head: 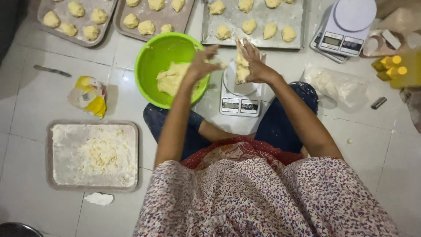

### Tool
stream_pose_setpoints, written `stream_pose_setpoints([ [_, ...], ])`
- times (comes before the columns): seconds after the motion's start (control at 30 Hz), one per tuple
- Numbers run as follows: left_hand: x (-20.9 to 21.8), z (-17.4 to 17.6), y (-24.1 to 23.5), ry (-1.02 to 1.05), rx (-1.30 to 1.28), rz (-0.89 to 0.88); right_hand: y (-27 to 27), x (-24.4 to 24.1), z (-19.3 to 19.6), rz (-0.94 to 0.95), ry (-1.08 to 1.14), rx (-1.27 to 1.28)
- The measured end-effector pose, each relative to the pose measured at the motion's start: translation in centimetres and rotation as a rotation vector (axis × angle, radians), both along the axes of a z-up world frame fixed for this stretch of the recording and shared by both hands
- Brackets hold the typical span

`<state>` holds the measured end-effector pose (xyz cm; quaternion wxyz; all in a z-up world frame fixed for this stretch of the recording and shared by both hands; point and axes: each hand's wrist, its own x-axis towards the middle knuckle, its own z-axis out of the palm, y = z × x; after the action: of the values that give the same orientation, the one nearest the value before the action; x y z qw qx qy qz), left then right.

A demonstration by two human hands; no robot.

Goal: The person sits on the floor and portions dough from a green bowl into smaller pieces. They weigh each piece on a digital scale and then place the dough balls onto metal baking trays.

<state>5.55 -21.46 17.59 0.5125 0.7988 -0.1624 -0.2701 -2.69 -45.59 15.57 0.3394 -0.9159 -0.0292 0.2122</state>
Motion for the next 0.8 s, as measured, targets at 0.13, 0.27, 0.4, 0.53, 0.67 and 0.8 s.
stream_pose_setpoints([
  [0.13,-0.4,-6.9,-6.1,0.334,-0.255,-0.118,0.2,-0.6,-1.4,0.020,-0.038,-0.021],
  [0.27,-1.5,-8.6,-9.0,0.521,-0.301,0.096,-0.6,-0.8,-3.3,0.053,-0.068,-0.131],
  [0.4,-1.4,-12.9,-9.5,0.372,-0.312,0.176,-0.8,-0.5,-3.4,0.070,-0.089,-0.299],
  [0.53,-1.5,-12.8,-9.6,0.426,-0.282,0.277,-1.3,0.2,-3.7,0.093,0.002,-0.358],
  [0.67,-1.2,-14.3,-9.4,0.359,-0.041,0.347,-3.7,0.7,-4.6,0.040,0.186,-0.143],
  [0.8,-1.0,-20.5,-8.6,0.095,0.024,0.287,-6.4,0.0,-2.5,-0.099,0.332,0.373],
])
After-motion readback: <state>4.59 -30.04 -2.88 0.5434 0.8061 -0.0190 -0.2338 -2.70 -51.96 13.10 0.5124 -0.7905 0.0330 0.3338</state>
